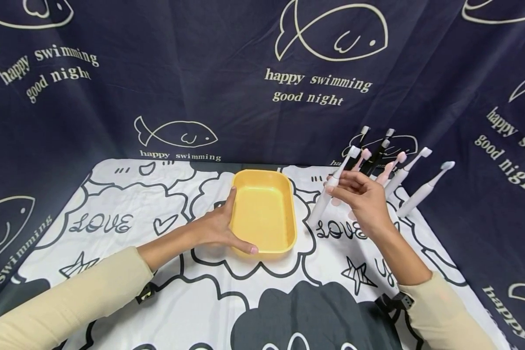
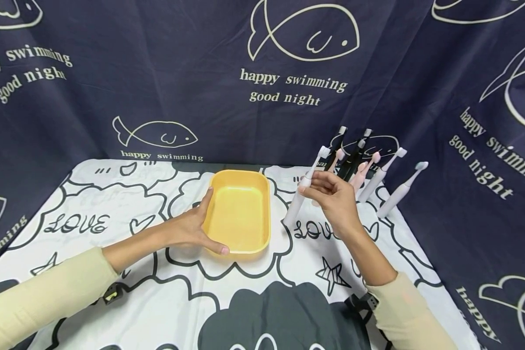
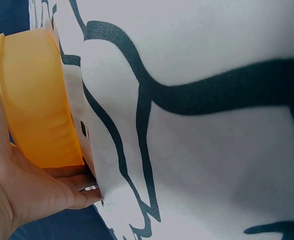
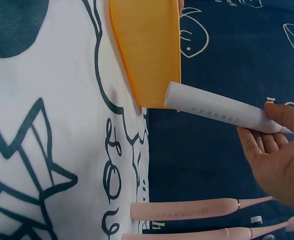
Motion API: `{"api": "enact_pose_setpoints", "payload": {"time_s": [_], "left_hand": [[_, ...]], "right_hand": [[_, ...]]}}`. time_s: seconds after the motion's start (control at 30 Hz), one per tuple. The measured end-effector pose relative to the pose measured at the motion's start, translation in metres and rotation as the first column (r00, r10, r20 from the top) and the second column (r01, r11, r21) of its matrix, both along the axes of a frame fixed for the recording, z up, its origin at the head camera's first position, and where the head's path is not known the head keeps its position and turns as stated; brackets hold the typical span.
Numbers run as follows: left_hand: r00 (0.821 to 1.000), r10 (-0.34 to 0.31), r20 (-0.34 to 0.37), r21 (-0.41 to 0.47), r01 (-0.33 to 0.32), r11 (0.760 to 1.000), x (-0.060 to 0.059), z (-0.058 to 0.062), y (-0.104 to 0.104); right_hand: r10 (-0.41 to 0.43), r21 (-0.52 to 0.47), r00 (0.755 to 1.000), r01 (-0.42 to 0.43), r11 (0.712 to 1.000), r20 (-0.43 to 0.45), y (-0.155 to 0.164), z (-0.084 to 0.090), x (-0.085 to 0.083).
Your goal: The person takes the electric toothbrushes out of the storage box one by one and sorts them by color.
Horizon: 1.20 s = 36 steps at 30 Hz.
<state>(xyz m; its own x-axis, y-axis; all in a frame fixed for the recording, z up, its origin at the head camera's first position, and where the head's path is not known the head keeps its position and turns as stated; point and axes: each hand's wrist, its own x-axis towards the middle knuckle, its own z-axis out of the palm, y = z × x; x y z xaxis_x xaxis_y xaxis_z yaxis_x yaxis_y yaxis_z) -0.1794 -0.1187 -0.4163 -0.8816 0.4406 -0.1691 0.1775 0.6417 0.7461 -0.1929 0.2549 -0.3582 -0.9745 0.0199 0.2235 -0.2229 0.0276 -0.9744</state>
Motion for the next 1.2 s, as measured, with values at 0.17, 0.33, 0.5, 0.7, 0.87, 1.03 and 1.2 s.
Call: {"api": "enact_pose_setpoints", "payload": {"time_s": [0.17,0.33,0.5,0.7,0.87,1.03,1.2], "left_hand": [[1.000,0.007,0.005,-0.008,-0.007,1.000,0.001,0.000,0.000],[1.000,0.009,0.011,0.002,-0.009,1.000,0.002,0.000,0.000],[1.000,0.004,-0.006,-0.008,-0.004,1.000,0.002,-0.001,-0.001],[1.000,0.004,-0.016,-0.003,-0.004,1.000,0.002,-0.001,0.000],[1.000,-0.001,-0.026,0.022,0.002,1.000,0.001,-0.001,0.000],[1.000,-0.003,-0.024,0.020,0.003,1.000,0.000,-0.002,0.000],[1.000,0.001,-0.016,0.022,-0.001,1.000,0.000,-0.002,-0.001]], "right_hand": [[-0.014,0.015,1.000,0.014,1.000,-0.009,0.006,-0.001,0.003],[-0.016,-0.024,1.000,0.016,1.000,-0.024,0.011,-0.001,0.007],[-0.005,-0.057,0.998,0.002,0.998,-0.055,0.019,-0.001,0.013],[0.008,-0.072,0.994,-0.016,0.997,-0.107,0.029,-0.002,0.016],[-0.007,-0.108,0.992,-0.007,0.994,-0.128,0.036,-0.004,0.016],[-0.015,-0.157,0.994,-0.002,0.988,-0.108,0.042,-0.005,0.019],[-0.025,-0.188,0.998,0.012,0.982,-0.066,0.048,-0.006,0.022]]}}
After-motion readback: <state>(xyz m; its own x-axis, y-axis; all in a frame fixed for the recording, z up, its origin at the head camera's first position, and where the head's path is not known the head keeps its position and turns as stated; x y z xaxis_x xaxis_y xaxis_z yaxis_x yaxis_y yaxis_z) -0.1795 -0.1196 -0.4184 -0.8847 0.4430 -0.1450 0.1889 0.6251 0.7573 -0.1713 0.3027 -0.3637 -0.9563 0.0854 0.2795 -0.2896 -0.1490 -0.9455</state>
